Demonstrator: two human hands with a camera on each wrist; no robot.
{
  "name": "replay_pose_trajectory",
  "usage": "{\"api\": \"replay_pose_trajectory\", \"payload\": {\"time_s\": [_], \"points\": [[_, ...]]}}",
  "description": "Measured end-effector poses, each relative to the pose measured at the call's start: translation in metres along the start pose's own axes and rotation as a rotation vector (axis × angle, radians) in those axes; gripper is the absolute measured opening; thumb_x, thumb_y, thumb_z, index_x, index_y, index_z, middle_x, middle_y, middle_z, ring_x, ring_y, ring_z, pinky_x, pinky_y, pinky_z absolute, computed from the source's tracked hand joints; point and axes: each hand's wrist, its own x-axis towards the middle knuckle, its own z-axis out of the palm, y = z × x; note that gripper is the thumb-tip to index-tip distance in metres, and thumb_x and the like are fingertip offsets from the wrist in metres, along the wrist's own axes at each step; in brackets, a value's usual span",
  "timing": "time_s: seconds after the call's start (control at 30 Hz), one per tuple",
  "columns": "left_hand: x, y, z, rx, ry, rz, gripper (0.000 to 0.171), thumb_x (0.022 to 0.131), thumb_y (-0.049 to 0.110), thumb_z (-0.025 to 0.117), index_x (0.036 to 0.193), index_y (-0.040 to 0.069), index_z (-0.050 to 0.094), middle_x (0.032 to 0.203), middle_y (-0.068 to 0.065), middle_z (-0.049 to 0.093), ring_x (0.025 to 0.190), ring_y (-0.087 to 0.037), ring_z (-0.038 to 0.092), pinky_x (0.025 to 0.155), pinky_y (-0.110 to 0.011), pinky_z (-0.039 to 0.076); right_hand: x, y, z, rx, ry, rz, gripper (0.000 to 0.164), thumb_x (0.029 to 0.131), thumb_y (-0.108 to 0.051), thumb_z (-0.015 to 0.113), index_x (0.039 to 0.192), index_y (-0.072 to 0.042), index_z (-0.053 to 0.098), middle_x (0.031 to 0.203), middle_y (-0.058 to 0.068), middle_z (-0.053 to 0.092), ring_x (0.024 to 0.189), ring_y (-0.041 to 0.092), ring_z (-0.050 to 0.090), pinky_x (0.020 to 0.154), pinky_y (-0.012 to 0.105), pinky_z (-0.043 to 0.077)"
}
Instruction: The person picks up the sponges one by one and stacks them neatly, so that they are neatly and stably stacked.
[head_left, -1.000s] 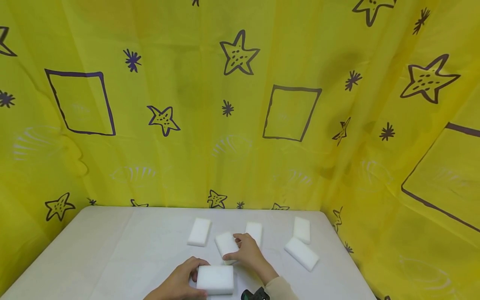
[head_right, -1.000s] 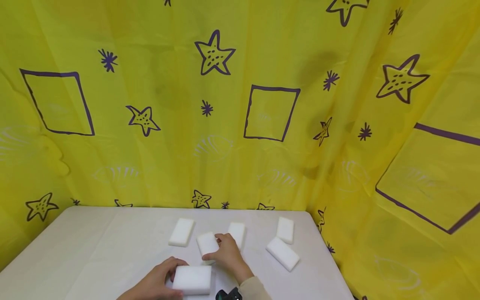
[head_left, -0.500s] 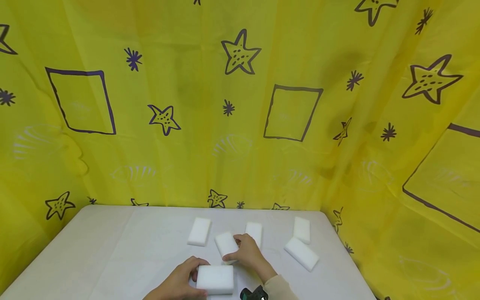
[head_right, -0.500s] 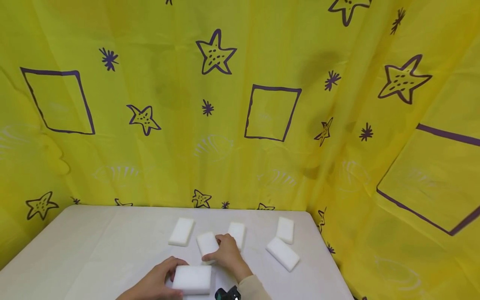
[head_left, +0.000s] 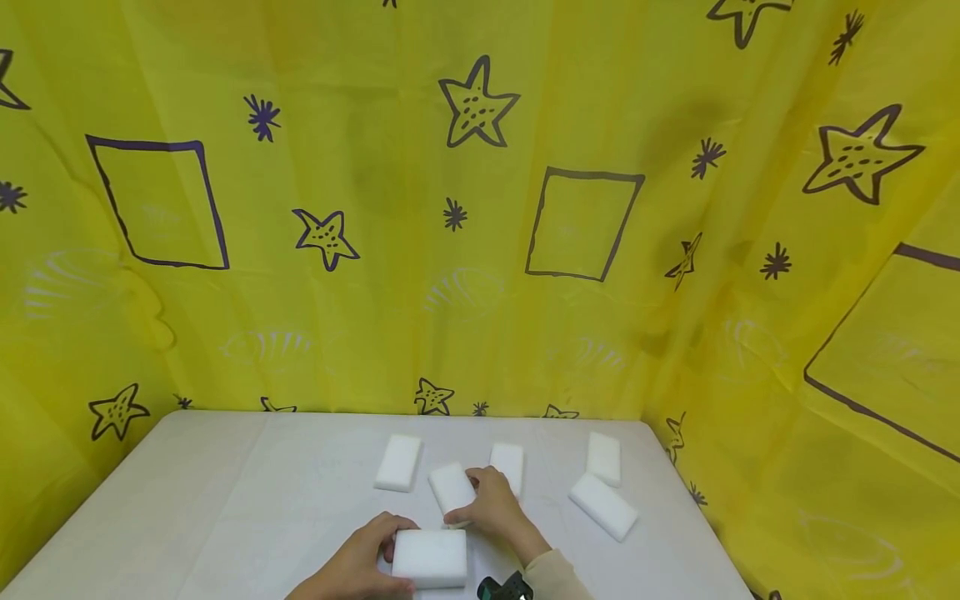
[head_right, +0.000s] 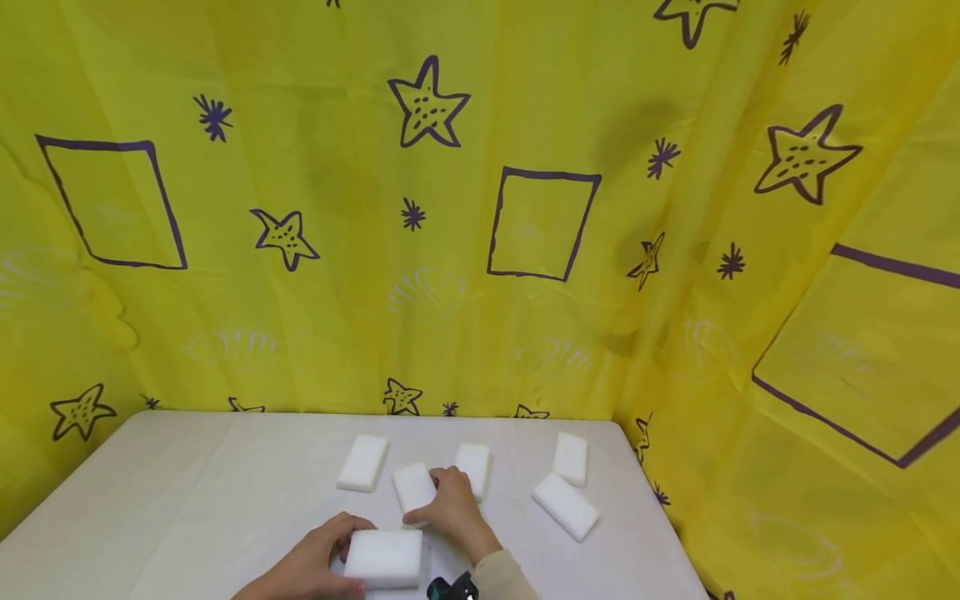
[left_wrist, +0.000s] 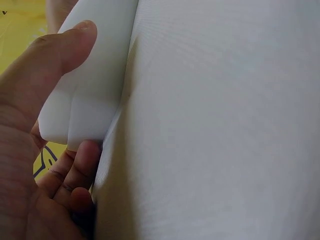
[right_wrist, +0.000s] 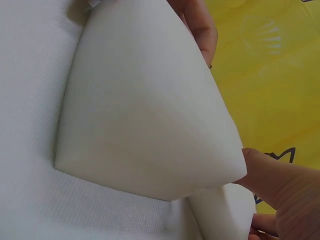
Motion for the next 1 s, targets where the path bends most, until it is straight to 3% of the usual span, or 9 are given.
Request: {"api": "replay_pose_trajectory", "payload": {"time_s": [1.0], "points": [[-0.0002,-0.0009,0.0006,0.0,0.01,0.002,0.06,0.072,0.035,0.087,0.122,0.018,0.059,0.105,0.008,0.054,0.082,0.002,0.048,0.069,-0.02,0.042,-0.0016,-0.0013,0.0037,-0.039,0.017,0.006,0.083,0.062,-0.031,0.093,0.126,0.008,0.058,0.109,0.017,0.06,0.101,0.031,0.055,0.091,0.05,0.048]]}}
